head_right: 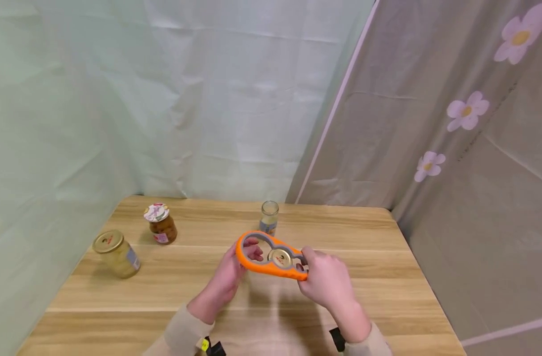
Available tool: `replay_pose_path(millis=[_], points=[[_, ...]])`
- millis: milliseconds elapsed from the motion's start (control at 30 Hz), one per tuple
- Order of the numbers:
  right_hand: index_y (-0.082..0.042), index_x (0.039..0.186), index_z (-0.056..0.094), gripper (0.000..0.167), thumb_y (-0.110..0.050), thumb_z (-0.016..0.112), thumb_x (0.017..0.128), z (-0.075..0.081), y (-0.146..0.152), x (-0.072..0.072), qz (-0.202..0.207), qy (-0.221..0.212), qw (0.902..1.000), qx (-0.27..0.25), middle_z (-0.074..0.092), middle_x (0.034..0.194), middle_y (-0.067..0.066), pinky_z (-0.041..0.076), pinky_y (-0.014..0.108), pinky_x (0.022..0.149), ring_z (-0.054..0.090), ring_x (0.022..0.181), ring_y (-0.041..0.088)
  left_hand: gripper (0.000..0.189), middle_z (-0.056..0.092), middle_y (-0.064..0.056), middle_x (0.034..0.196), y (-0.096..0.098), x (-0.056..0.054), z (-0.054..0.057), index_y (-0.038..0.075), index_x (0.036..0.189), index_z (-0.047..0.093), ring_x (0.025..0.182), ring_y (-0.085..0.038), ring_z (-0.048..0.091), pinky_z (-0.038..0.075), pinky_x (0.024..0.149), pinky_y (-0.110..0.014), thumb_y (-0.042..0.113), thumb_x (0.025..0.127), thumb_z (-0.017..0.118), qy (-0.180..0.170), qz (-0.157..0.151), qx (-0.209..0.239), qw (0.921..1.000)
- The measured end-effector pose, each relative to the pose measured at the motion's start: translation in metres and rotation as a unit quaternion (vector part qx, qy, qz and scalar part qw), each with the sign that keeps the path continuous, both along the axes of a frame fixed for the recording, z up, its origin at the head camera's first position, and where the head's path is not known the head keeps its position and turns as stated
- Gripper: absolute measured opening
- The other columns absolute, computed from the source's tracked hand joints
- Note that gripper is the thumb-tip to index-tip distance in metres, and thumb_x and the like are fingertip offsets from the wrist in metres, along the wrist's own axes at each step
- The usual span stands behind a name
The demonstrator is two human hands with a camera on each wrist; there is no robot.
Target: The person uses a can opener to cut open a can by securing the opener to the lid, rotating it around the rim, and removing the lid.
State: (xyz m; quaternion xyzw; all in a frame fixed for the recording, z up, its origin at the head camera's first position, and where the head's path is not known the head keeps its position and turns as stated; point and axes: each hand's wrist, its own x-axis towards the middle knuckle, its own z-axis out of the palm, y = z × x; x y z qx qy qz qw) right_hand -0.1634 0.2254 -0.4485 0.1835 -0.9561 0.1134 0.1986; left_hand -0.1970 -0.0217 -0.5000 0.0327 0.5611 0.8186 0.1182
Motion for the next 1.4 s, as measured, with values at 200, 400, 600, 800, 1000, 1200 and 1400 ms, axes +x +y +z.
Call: replay_pose_path(millis=[200, 400, 600, 800, 1000, 1200, 1400], points=[[-0.021, 0.081, 0.055, 0.027, -0.009, 0.078, 0.073, 0.001, -0.008, 0.002, -0.001, -0.008, 0.9999, -0.014, 0.041, 0.065, -0.013, 0.034, 0.03, 0.046, 0.039, 0.053, 0.01, 0.028, 0.067, -0.003, 0.111, -0.003, 0.007, 0.0, 0.01, 0.125, 0.065, 0.101, -0.018, 0.065, 0.05, 0.084, -0.031, 0.023, 0.111, 0.043, -0.068, -0.12, 0.158, 0.9778], [-0.018, 0.082, 0.058, 0.024, -0.007, 0.078, 0.074, 0.001, -0.01, 0.001, 0.005, -0.001, 0.9999, -0.014, 0.04, 0.064, -0.013, 0.034, 0.028, 0.046, 0.038, 0.052, 0.009, 0.034, 0.073, 0.001, 0.113, -0.004, 0.011, 0.002, 0.013, 0.122, 0.066, 0.105, -0.018, 0.066, 0.049, 0.092, -0.034, 0.032, 0.109, 0.04, -0.098, -0.208, 0.226, 0.9467], [-0.018, 0.08, 0.057, 0.024, -0.008, 0.078, 0.075, 0.005, -0.01, -0.001, 0.01, 0.001, 0.9999, -0.01, 0.042, 0.065, -0.012, 0.036, 0.03, 0.048, 0.04, 0.054, 0.009, 0.029, 0.074, 0.002, 0.114, 0.001, 0.011, 0.004, 0.016, 0.117, 0.068, 0.109, -0.018, 0.065, 0.048, 0.098, -0.037, 0.039, 0.102, 0.059, -0.092, -0.246, 0.271, 0.9262], [-0.02, 0.081, 0.057, 0.027, -0.01, 0.081, 0.073, 0.005, -0.009, -0.002, 0.025, 0.009, 0.9996, 0.006, 0.043, 0.066, -0.013, 0.035, 0.028, 0.048, 0.039, 0.053, 0.009, 0.023, 0.073, 0.005, 0.112, 0.004, 0.015, 0.004, 0.019, 0.112, 0.068, 0.105, -0.016, 0.064, 0.049, 0.098, -0.034, 0.041, 0.102, 0.066, -0.087, -0.252, 0.28, 0.9222], [-0.022, 0.081, 0.056, 0.029, -0.011, 0.08, 0.071, 0.003, -0.009, -0.003, 0.033, 0.027, 0.9991, 0.007, 0.041, 0.064, -0.014, 0.033, 0.027, 0.048, 0.037, 0.053, 0.008, 0.034, 0.076, -0.001, 0.111, 0.008, 0.018, 0.0, 0.015, 0.129, 0.067, 0.101, -0.015, 0.069, 0.054, 0.091, -0.026, 0.041, 0.109, 0.057, -0.071, -0.277, 0.289, 0.9138], [-0.02, 0.083, 0.06, 0.026, -0.012, 0.082, 0.07, 0.004, -0.01, -0.003, 0.04, 0.027, 0.9987, 0.017, 0.045, 0.065, -0.014, 0.038, 0.029, 0.05, 0.039, 0.053, 0.007, 0.039, 0.076, -0.003, 0.118, 0.011, 0.02, -0.001, 0.014, 0.135, 0.067, 0.099, -0.014, 0.07, 0.055, 0.088, -0.023, 0.042, 0.11, 0.057, -0.089, -0.289, 0.311, 0.901], [-0.02, 0.083, 0.061, 0.028, -0.01, 0.082, 0.067, 0.003, -0.01, -0.003, 0.044, 0.031, 0.9982, 0.026, 0.049, 0.066, -0.013, 0.043, 0.035, 0.052, 0.045, 0.055, 0.009, 0.042, 0.075, -0.001, 0.112, 0.012, 0.021, -0.001, 0.013, 0.13, 0.067, 0.095, -0.012, 0.067, 0.052, 0.084, -0.022, 0.047, 0.105, 0.065, -0.097, -0.302, 0.316, 0.8943]])
